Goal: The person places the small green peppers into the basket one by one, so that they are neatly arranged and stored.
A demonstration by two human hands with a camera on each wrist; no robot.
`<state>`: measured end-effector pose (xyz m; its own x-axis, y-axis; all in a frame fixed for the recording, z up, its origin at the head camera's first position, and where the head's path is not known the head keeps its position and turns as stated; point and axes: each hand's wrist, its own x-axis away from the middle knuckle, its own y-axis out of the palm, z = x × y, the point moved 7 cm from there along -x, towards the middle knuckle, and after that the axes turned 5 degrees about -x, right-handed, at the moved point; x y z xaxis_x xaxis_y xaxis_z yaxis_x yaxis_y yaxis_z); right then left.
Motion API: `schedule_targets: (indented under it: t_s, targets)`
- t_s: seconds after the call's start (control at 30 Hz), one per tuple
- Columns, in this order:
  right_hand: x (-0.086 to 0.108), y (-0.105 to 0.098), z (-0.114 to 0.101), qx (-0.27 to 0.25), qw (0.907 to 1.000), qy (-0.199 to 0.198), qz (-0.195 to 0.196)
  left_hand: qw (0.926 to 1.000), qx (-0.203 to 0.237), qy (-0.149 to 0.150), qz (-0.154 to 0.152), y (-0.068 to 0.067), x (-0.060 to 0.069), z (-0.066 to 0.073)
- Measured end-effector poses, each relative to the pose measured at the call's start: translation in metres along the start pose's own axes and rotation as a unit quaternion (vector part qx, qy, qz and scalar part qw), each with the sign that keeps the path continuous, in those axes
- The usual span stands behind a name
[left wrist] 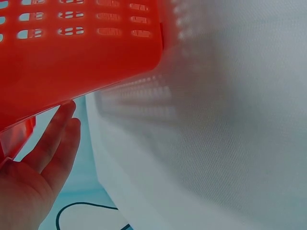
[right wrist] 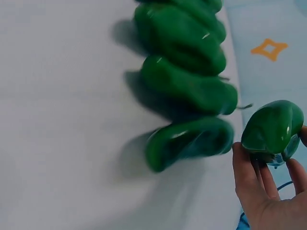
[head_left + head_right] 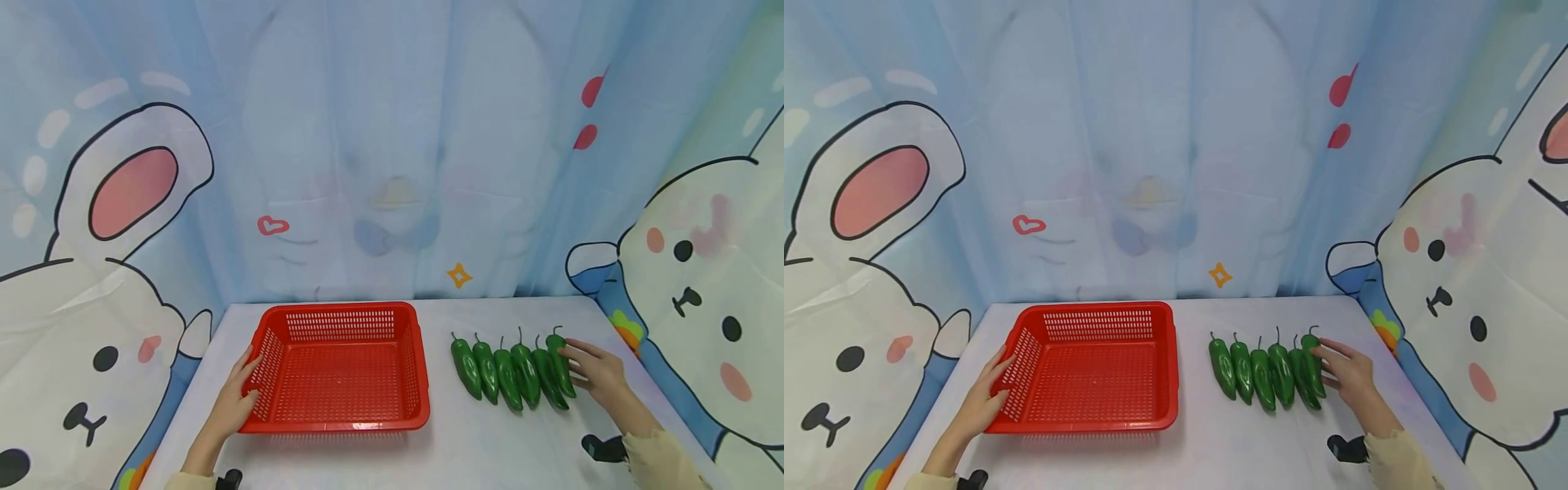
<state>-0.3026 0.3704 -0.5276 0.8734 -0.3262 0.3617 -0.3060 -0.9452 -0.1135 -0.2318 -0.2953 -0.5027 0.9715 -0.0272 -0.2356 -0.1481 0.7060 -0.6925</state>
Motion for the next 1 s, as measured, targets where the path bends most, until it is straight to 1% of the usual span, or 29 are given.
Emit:
schedule_targets:
  t_s: [0.13,0.3,0.4,0.5,0.63,0.83,0.9,1.0]
  targets:
    - [0.010,0.012,-0.010,-0.001,0.9995,0.001,-0.033,1.0000,0.000,-0.001,0.002,0.000,0.001,0.000]
    - [0.023,0.032,-0.025,-0.025,0.9968,0.000,-0.076,1.0000,0.001,-0.005,0.000,0.000,0.000,0.000]
    - [0.032,0.045,-0.036,-0.036,0.9951,-0.005,-0.092,1.0000,0.004,-0.003,0.000,0.000,0.000,0.001]
    - [0.041,0.061,-0.047,-0.034,0.9937,-0.011,-0.106,1.0000,0.006,-0.001,0.001,0.000,-0.001,0.001]
    - [0.055,0.091,-0.061,-0.045,0.9897,-0.022,-0.134,1.0000,0.001,0.000,0.005,0.000,-0.001,-0.002]
    - [0.076,0.134,-0.079,-0.088,0.9804,-0.036,-0.173,1.0000,0.008,-0.002,-0.001,0.004,-0.004,-0.005]
    - [0.081,0.149,-0.082,-0.095,0.9783,-0.038,-0.180,0.9999,0.009,-0.004,-0.003,0.005,-0.005,-0.006]
    - [0.088,0.174,-0.080,-0.101,0.9774,-0.033,-0.183,0.9999,0.007,-0.011,-0.006,0.003,-0.004,-0.008]
